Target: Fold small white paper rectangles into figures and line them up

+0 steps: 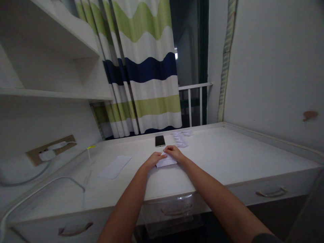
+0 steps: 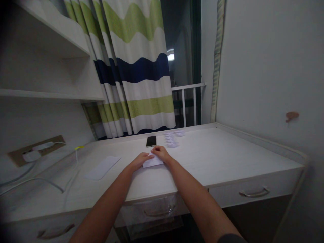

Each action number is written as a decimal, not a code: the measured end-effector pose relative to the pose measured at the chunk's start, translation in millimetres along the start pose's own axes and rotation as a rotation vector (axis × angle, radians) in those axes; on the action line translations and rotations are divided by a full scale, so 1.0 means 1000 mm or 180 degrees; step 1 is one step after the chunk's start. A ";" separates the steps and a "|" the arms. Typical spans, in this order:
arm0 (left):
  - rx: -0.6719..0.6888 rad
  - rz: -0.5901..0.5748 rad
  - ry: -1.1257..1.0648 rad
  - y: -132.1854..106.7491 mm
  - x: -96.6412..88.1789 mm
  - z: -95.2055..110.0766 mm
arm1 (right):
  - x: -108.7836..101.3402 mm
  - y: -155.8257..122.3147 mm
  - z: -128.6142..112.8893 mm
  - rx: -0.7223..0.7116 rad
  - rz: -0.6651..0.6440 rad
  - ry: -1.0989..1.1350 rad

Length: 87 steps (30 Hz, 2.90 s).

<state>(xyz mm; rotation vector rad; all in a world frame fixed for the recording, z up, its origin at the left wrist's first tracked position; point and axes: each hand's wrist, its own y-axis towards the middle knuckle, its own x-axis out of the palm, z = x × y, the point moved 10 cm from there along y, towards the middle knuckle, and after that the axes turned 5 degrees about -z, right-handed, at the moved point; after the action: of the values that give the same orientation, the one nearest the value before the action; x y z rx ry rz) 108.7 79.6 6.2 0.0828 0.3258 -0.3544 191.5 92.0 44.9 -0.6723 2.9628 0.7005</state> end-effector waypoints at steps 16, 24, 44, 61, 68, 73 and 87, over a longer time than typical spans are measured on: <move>0.0027 0.0021 -0.0067 0.001 0.000 -0.001 | 0.000 0.003 0.009 0.0063 -0.0046 -0.0246; 0.0075 -0.0057 0.0115 0.002 0.000 0.000 | -0.001 0.003 0.011 0.0037 -0.0056 -0.0402; 0.0128 -0.0077 -0.0904 -0.003 0.008 0.009 | -0.013 0.002 0.010 0.0196 0.0237 -0.0071; 0.0204 0.0311 -0.0604 -0.002 -0.008 0.011 | -0.028 0.001 0.005 0.0092 0.0583 -0.0274; 0.0257 0.0359 -0.0569 0.001 -0.013 0.008 | -0.034 0.000 0.002 0.0039 0.0698 -0.0398; 0.0193 0.0530 -0.0509 0.004 -0.020 0.004 | -0.031 0.000 0.006 0.0130 0.0651 -0.0335; 0.0541 0.0661 0.0077 -0.003 -0.025 0.023 | -0.012 0.001 0.003 0.0023 0.0260 -0.0080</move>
<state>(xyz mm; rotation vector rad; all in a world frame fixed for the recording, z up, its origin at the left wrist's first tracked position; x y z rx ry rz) 92.1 81.8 36.1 0.2857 0.3074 -0.1745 201.2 99.3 44.0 -0.5406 2.9831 0.6973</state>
